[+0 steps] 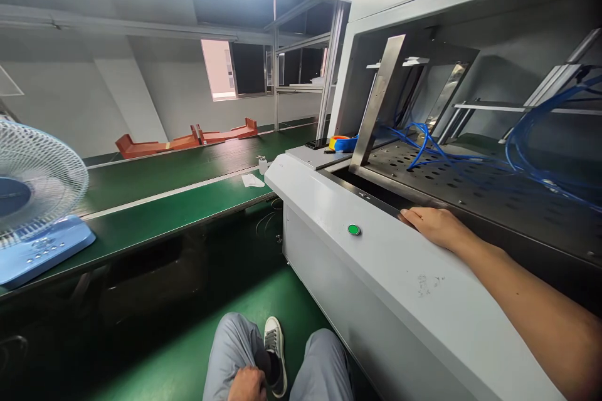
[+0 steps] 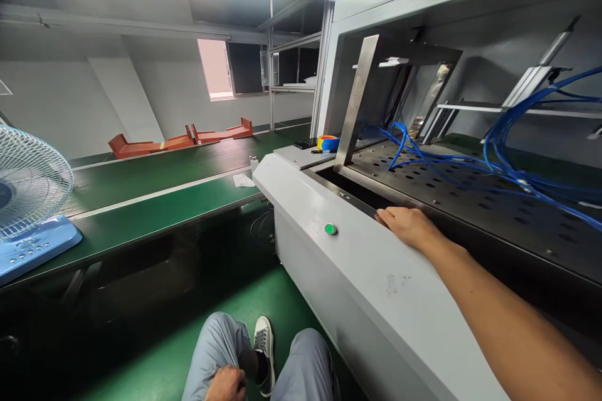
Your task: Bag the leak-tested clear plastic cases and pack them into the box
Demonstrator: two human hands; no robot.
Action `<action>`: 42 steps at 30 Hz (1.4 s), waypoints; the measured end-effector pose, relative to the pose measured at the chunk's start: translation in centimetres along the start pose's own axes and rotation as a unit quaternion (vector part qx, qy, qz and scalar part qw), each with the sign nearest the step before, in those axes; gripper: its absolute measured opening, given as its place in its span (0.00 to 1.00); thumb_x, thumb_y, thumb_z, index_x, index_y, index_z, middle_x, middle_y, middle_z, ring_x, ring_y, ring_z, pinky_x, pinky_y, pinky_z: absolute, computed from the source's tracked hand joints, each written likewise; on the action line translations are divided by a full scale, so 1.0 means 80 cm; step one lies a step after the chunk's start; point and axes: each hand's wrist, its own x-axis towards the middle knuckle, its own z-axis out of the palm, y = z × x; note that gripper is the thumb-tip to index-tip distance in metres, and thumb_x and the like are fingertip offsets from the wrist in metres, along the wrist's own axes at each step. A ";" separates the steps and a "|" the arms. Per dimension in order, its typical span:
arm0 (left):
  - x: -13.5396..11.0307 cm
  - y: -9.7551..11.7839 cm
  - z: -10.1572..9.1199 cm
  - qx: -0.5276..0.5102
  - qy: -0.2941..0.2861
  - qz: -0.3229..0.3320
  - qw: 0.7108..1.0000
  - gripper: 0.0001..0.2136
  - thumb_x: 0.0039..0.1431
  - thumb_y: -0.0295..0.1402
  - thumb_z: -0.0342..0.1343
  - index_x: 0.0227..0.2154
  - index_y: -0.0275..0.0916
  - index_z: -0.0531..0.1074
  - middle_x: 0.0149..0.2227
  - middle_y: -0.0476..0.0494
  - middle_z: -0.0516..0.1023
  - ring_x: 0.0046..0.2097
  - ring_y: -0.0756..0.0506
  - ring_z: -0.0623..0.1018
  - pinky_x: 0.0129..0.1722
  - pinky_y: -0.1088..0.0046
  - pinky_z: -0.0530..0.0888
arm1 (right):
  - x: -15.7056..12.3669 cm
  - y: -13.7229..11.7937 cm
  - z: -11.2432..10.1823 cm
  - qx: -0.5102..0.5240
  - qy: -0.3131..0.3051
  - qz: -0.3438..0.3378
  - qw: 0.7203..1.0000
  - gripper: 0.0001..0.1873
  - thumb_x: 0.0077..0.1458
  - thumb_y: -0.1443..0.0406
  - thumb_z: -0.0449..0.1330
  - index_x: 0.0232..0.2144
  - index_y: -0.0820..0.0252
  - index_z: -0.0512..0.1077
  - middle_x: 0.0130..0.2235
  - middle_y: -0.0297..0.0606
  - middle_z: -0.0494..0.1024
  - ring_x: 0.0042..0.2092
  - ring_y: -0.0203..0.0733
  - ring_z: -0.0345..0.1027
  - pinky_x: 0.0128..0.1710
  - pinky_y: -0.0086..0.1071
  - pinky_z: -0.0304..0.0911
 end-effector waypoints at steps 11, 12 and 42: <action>0.018 -0.021 0.015 0.121 0.027 0.079 0.989 0.04 0.38 0.31 0.55 0.20 0.43 0.65 0.30 0.40 0.73 0.50 0.25 0.76 0.54 0.45 0.67 | -0.003 -0.001 0.000 0.002 -0.001 0.004 1.000 0.24 0.70 0.53 0.45 0.32 0.54 0.76 0.37 0.39 0.80 0.41 0.47 0.71 0.39 0.34 0.58; 0.019 -0.022 0.015 0.125 0.025 0.080 0.989 0.04 0.39 0.31 0.55 0.21 0.43 0.65 0.31 0.40 0.73 0.50 0.25 0.76 0.54 0.45 0.67 | -0.004 -0.001 -0.001 0.002 -0.001 0.002 1.000 0.24 0.70 0.53 0.45 0.33 0.54 0.76 0.37 0.39 0.80 0.42 0.47 0.71 0.39 0.34 0.58; -0.001 0.001 -0.006 0.213 -0.029 0.053 0.975 0.08 0.53 0.33 0.57 0.36 0.43 0.77 0.47 0.40 0.79 0.56 0.33 0.76 0.59 0.49 0.68 | -0.012 -0.010 -0.007 0.005 -0.009 0.012 1.000 0.25 0.70 0.53 0.44 0.32 0.53 0.76 0.38 0.39 0.80 0.43 0.48 0.71 0.39 0.34 0.59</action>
